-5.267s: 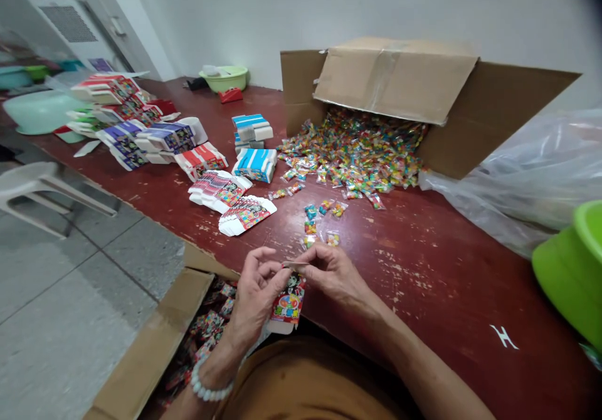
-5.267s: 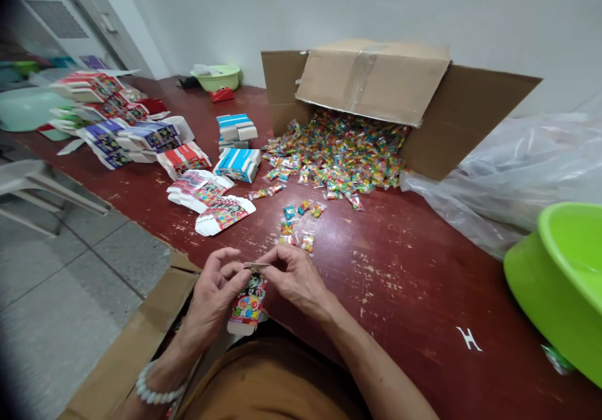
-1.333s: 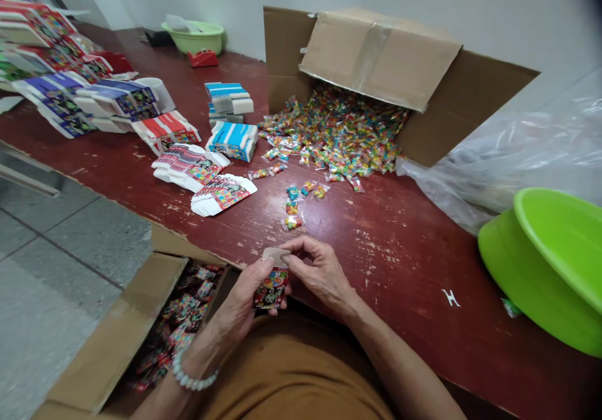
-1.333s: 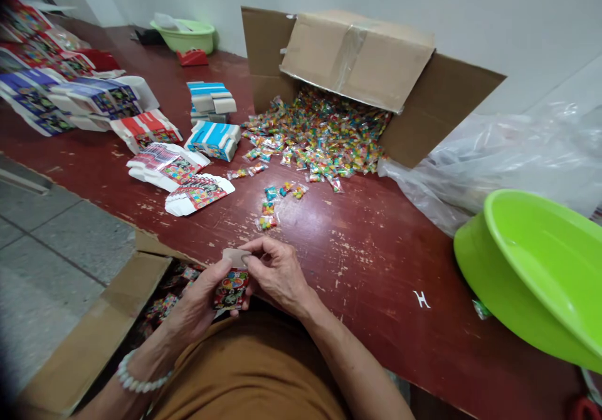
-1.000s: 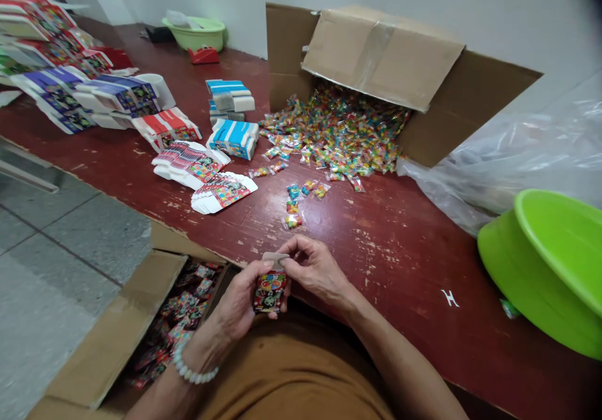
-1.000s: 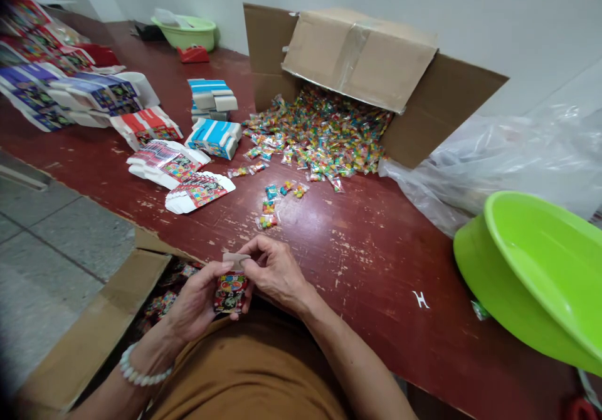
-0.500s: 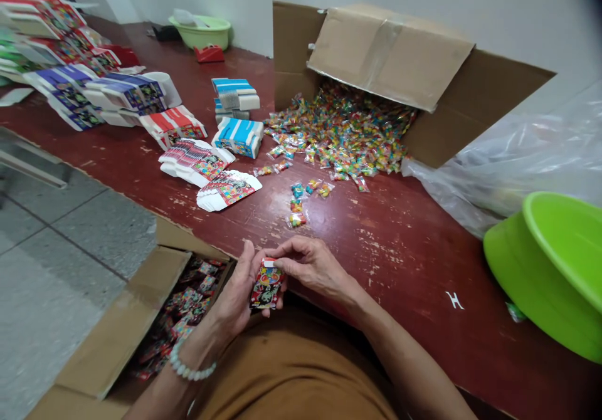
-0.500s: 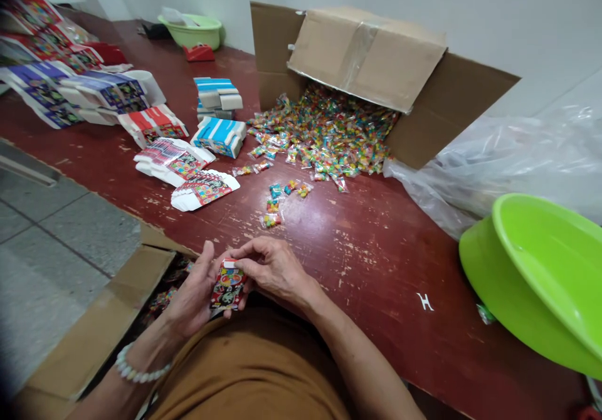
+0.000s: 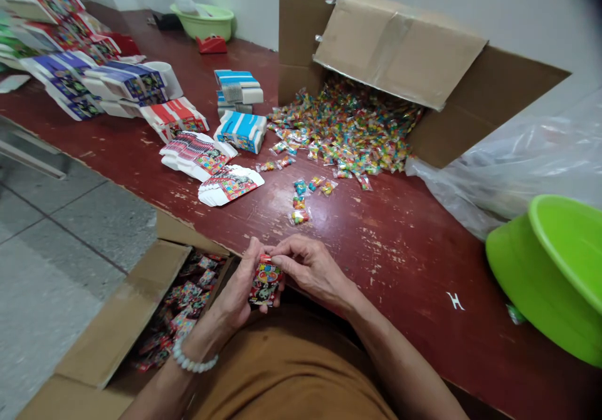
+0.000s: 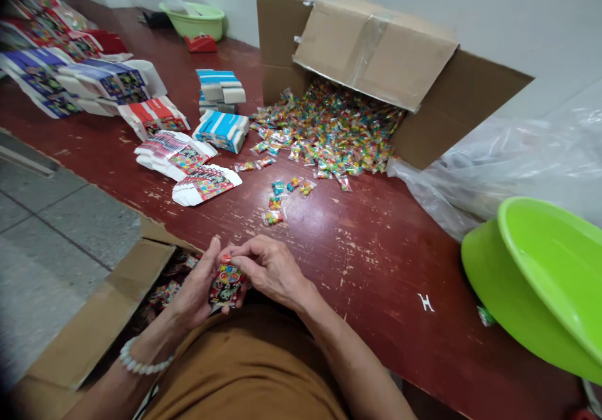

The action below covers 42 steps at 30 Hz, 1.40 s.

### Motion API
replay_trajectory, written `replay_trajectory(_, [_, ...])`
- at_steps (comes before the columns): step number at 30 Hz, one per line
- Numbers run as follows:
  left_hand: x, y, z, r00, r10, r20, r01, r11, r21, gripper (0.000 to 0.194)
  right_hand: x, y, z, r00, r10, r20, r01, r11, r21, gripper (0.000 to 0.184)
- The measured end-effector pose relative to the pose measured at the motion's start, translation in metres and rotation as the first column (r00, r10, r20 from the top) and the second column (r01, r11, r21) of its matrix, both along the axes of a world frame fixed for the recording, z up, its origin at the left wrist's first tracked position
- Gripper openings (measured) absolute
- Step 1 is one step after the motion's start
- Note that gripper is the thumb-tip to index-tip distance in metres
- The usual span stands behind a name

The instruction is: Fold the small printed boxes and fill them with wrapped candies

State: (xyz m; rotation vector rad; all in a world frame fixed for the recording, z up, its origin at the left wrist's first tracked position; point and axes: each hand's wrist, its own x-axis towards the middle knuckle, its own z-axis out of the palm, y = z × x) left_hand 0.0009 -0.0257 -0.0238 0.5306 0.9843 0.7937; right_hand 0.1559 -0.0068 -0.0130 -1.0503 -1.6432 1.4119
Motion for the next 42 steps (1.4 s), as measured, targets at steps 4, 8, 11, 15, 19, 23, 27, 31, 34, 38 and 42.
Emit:
replay_trajectory(4, [0.004, 0.003, 0.002, 0.997, 0.054, 0.062, -0.051, 0.998, -0.043, 0.056, -0.007, -0.008, -0.013, 0.997, -0.077, -0.014, 0.078, 0.971, 0.226, 0.011])
replay_trajectory(8, [-0.012, -0.001, -0.002, 0.998, 0.065, 0.012, -0.065, 0.997, -0.037, 0.051, -0.015, 0.001, -0.022, 0.999, -0.003, 0.033, -0.002, 0.991, 0.135, 0.018])
replay_trajectory(11, [-0.055, -0.012, -0.013, 0.959, 0.146, -0.244, -0.135, 0.989, 0.063, 0.049, -0.022, 0.034, -0.020, 0.996, -0.023, 0.085, 0.017, 0.997, 0.071, 0.032])
replay_trajectory(15, [-0.119, -0.016, -0.025, 0.603, 0.364, -0.709, -0.159, 0.927, 0.341, 0.050, -0.046, 0.107, -0.018, 0.933, -0.209, 0.292, 0.143, 0.962, 0.233, 0.030])
replay_trajectory(19, [-0.131, 0.011, -0.023, 0.377, 0.473, -0.796, 0.004, 0.859, 0.512, 0.054, -0.078, 0.156, -0.020, 0.765, -0.341, 0.546, 0.202, 0.933, 0.299, 0.045])
replay_trajectory(23, [-0.110, 0.045, -0.018, 0.292, 0.573, -0.766, 0.093, 0.780, 0.619, 0.052, -0.096, 0.161, -0.024, 0.681, -0.366, 0.634, 0.258, 0.931, 0.260, 0.055])
replay_trajectory(27, [-0.102, 0.057, -0.022, 0.306, 0.628, -0.716, 0.099, 0.727, 0.680, 0.047, -0.094, 0.161, -0.029, 0.782, -0.436, 0.445, 0.412, 0.898, 0.156, 0.037])
replay_trajectory(31, [-0.106, 0.053, -0.016, 0.234, 0.730, -0.642, 0.087, 0.642, 0.762, 0.048, -0.075, 0.161, -0.025, 0.911, -0.350, 0.217, 0.360, 0.933, -0.003, 0.011])
replay_trajectory(34, [-0.103, 0.044, 0.004, 0.312, 0.746, -0.589, -0.019, 0.625, 0.781, 0.051, -0.049, 0.144, -0.011, 0.979, -0.193, 0.071, 0.197, 0.979, -0.051, 0.013])
replay_trajectory(38, [-0.078, 0.026, 0.025, 0.934, 0.173, -0.312, -0.020, 0.899, 0.438, 0.053, -0.017, 0.104, 0.007, 0.975, 0.089, -0.202, -0.108, 0.990, -0.085, 0.024])
replay_trajectory(42, [-0.040, 0.010, 0.020, 0.922, -0.316, 0.224, 0.279, 0.943, 0.183, 0.057, -0.004, 0.073, 0.013, 0.929, 0.208, -0.306, -0.261, 0.955, -0.142, 0.028])
